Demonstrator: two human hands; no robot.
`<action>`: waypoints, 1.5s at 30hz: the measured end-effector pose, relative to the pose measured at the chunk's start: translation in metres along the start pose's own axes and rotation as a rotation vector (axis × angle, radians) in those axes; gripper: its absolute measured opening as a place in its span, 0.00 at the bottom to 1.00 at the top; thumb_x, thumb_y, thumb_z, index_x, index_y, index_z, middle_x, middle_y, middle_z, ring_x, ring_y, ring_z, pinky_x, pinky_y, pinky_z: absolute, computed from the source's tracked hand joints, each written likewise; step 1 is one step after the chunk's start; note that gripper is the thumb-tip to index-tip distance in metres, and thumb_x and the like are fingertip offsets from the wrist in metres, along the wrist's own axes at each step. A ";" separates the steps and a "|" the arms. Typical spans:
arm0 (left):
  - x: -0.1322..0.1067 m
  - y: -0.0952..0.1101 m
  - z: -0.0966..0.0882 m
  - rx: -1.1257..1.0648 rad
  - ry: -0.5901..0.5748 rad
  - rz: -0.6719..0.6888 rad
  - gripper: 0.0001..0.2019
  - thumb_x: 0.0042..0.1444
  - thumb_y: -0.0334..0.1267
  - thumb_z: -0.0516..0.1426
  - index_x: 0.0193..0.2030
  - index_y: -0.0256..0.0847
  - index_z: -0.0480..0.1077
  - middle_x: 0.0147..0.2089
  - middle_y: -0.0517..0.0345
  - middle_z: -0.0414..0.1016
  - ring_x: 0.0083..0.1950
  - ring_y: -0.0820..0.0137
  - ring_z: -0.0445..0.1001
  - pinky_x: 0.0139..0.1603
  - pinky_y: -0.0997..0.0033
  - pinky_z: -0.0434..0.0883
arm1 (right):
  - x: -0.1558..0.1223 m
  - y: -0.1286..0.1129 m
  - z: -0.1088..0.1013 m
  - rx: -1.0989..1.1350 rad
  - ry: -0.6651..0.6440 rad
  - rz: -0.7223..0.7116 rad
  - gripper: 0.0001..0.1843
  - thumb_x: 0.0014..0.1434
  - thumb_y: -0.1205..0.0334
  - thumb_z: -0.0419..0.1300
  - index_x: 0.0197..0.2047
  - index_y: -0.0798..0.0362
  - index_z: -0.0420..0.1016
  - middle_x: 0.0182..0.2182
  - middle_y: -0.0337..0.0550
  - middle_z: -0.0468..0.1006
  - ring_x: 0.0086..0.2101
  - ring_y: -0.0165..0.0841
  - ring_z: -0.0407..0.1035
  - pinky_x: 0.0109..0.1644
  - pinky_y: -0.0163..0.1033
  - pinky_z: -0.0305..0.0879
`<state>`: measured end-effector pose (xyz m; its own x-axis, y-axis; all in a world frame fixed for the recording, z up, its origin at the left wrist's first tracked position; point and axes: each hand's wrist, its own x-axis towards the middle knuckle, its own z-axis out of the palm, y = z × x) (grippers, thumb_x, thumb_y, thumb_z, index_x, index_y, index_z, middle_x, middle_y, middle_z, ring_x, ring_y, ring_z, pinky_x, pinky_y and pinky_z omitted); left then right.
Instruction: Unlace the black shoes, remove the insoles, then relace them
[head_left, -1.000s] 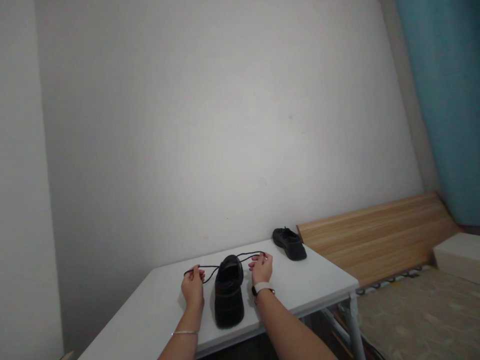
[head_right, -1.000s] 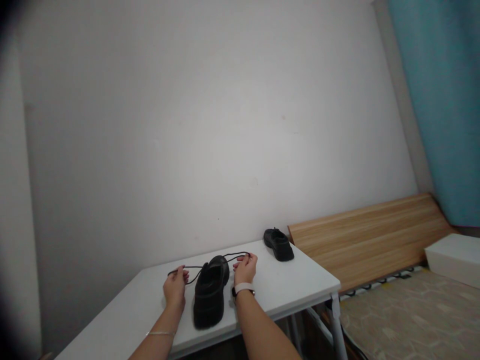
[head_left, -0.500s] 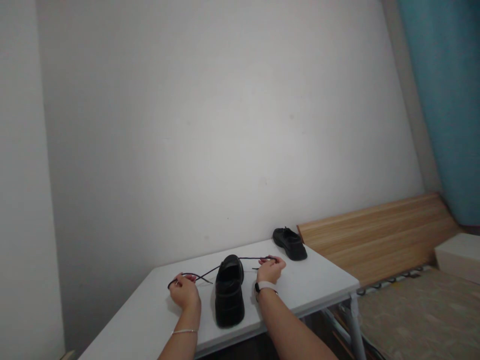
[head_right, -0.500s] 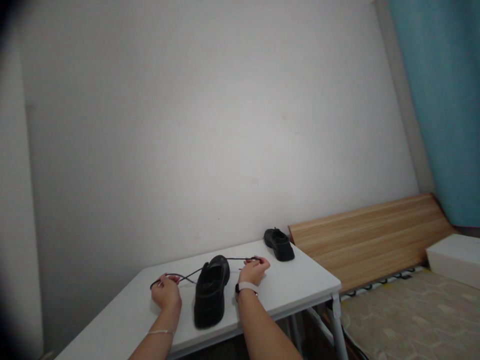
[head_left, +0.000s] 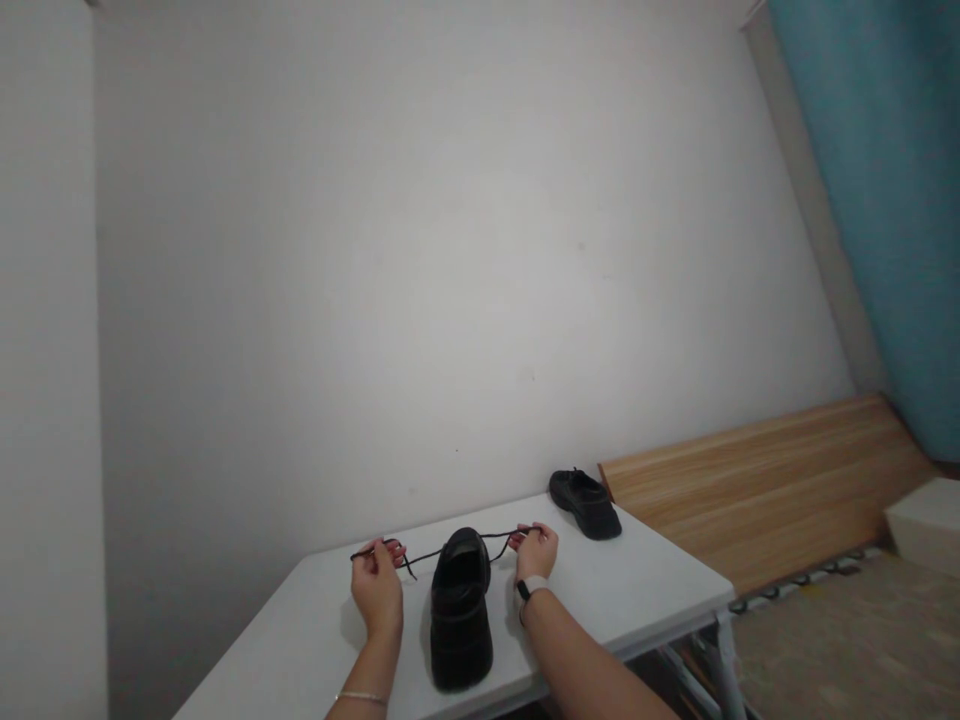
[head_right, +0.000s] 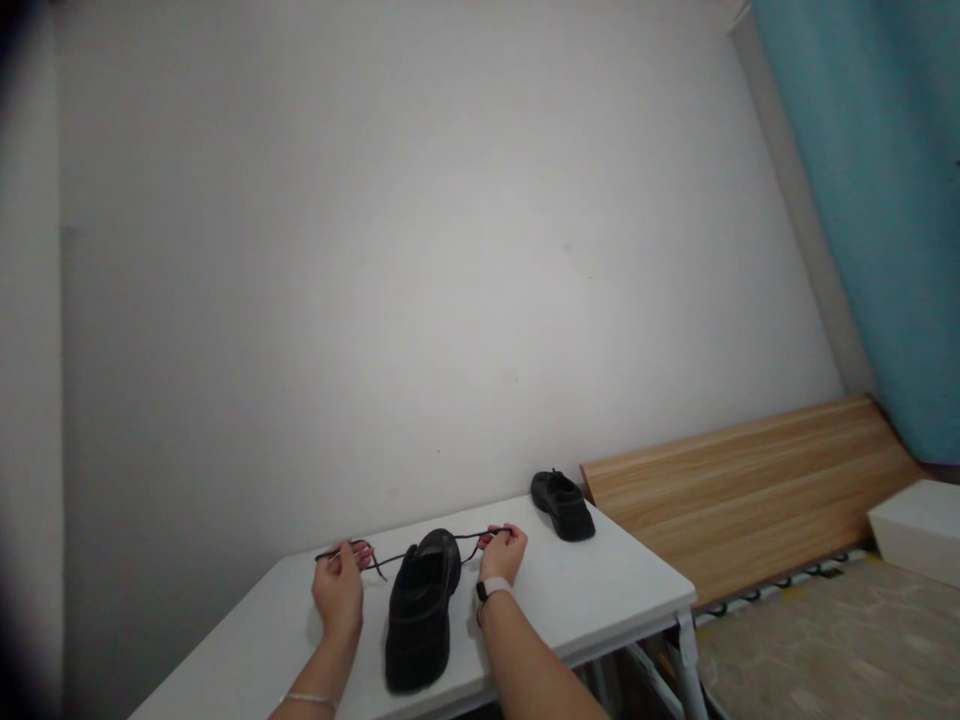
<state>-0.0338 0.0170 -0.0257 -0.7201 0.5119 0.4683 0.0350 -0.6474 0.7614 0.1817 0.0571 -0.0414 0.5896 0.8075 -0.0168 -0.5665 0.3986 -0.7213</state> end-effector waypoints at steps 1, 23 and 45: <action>0.004 0.003 0.000 -0.002 -0.021 0.012 0.11 0.52 0.46 0.58 0.36 0.40 0.65 0.28 0.56 0.77 0.26 0.66 0.79 0.29 0.65 0.76 | 0.002 -0.003 0.003 0.004 -0.011 0.008 0.15 0.67 0.57 0.57 0.52 0.56 0.69 0.40 0.43 0.75 0.32 0.29 0.72 0.34 0.37 0.73; 0.025 0.136 0.038 0.227 -0.740 0.032 0.21 0.43 0.54 0.64 0.33 0.35 0.75 0.25 0.54 0.77 0.26 0.67 0.75 0.25 0.71 0.70 | -0.057 -0.096 0.105 -0.275 -0.813 0.084 0.11 0.66 0.59 0.59 0.47 0.58 0.72 0.39 0.42 0.76 0.34 0.30 0.73 0.36 0.38 0.74; 0.090 0.125 -0.109 0.661 -0.685 -0.333 0.24 0.29 0.61 0.65 0.20 0.39 0.70 0.17 0.59 0.71 0.17 0.72 0.65 0.17 0.76 0.57 | -0.065 -0.048 0.076 -0.723 -1.017 0.070 0.10 0.66 0.59 0.60 0.45 0.58 0.73 0.37 0.41 0.77 0.30 0.28 0.72 0.32 0.34 0.72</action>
<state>-0.1696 -0.0796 0.0631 -0.2171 0.9584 0.1852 0.4315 -0.0759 0.8989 0.1268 0.0188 0.0469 -0.3231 0.9155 0.2397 0.0568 0.2716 -0.9607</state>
